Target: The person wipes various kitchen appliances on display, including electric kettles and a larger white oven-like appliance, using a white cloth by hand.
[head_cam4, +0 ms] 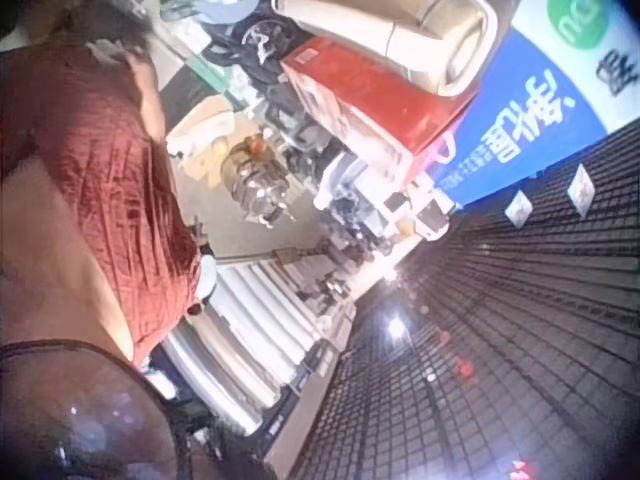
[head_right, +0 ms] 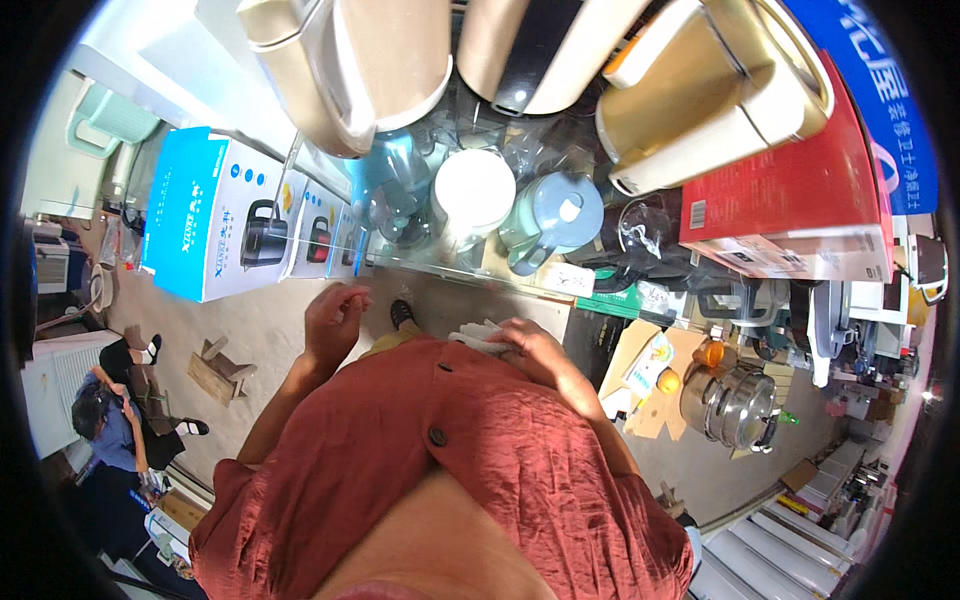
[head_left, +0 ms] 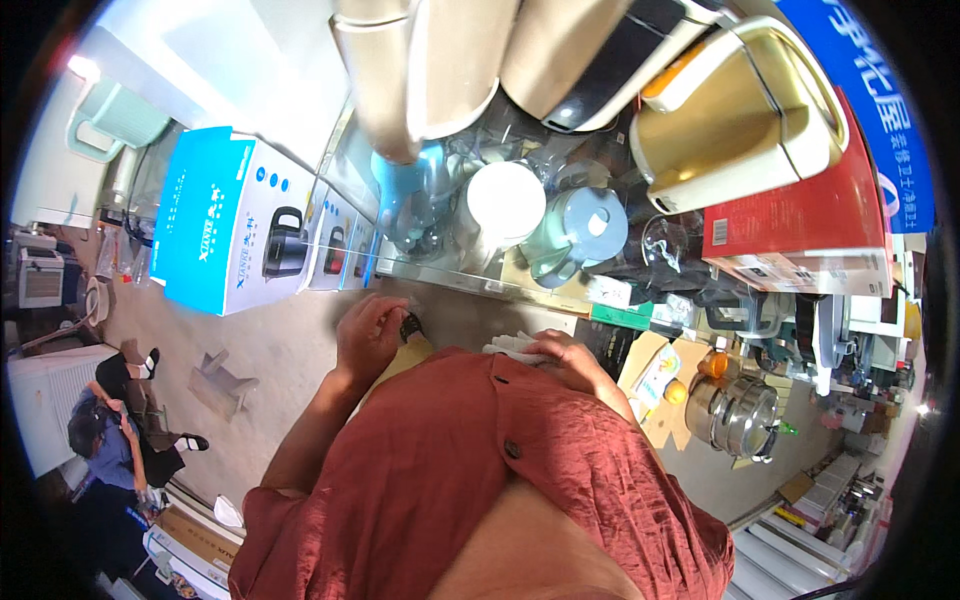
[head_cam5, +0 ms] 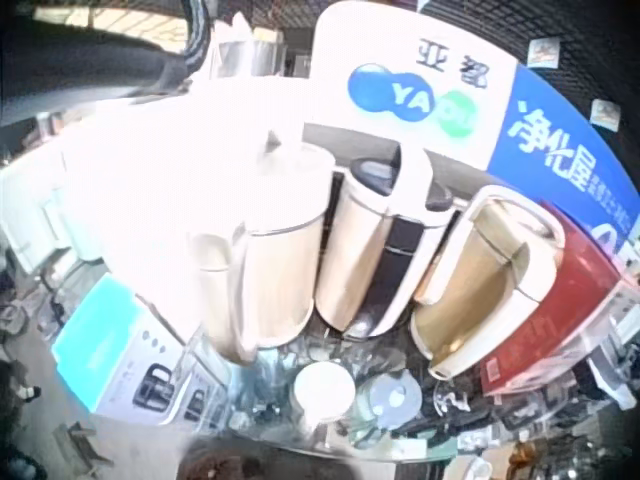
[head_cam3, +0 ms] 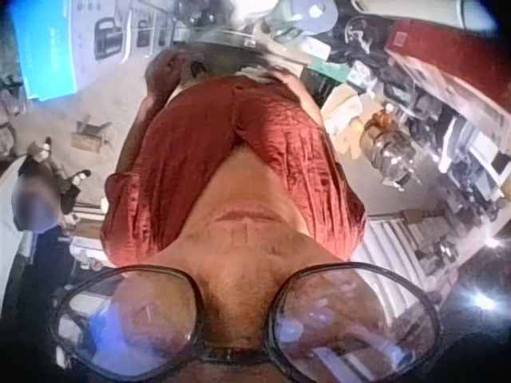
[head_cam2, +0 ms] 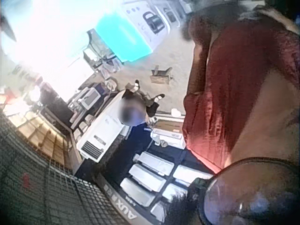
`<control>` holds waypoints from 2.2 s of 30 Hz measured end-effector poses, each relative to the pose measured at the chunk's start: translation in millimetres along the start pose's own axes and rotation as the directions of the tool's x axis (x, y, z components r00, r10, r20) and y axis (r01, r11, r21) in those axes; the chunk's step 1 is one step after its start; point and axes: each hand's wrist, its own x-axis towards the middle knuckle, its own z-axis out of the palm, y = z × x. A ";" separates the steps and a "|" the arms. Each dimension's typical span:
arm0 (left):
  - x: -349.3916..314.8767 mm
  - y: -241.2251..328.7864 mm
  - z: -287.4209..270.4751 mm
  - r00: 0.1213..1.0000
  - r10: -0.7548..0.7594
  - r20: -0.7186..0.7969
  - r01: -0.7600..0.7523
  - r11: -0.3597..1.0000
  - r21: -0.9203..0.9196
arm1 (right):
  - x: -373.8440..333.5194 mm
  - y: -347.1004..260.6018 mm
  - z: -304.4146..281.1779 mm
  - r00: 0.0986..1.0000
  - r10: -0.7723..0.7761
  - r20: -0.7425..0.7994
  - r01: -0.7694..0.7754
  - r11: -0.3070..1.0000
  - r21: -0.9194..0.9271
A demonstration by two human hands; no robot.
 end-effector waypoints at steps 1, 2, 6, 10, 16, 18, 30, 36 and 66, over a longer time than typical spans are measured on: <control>6.3 21.1 -1.0 0.983 0.164 -0.082 -0.158 0.985 0.071 | -6.5 3.8 -5.2 1.000 -0.009 -0.015 0.009 1.000 -0.023; 18.2 42.8 -2.1 0.933 0.327 -0.148 -0.304 0.939 0.157 | -13.5 5.5 -12.6 0.999 -0.020 -0.028 0.019 0.999 -0.043; 67.6 129.8 0.8 0.643 0.689 -0.335 -0.427 0.685 0.591 | -48.3 5.7 -44.4 0.981 -0.101 -0.165 0.101 0.995 -0.008; 122.9 186.7 8.7 0.322 0.835 -0.446 -0.273 0.533 0.801 | -83.9 10.3 -61.5 0.969 -0.094 -0.230 0.128 0.983 0.135; 140.3 189.1 -6.6 0.360 0.851 -0.383 -0.054 0.429 0.902 | -122.0 35.2 -62.8 0.958 -0.113 -0.263 0.155 0.978 0.143; 138.2 183.2 -15.1 0.430 0.834 -0.347 -0.065 0.412 0.909 | -129.4 34.6 -63.0 0.933 -0.055 -0.356 0.162 0.947 0.278; 146.3 170.8 -8.0 0.419 0.825 -0.379 -0.117 0.463 0.879 | -139.4 38.0 -58.0 0.846 0.012 -0.533 0.024 0.998 0.060; 112.6 172.5 3.1 0.376 0.815 -0.441 -0.234 0.544 0.806 | -136.1 39.0 -44.0 0.781 0.018 -0.624 -0.063 0.997 -0.050; 77.0 54.3 243.9 0.967 0.082 0.243 -0.226 0.717 0.659 | 82.3 64.7 -83.9 0.570 -0.552 -0.608 0.093 0.779 -0.620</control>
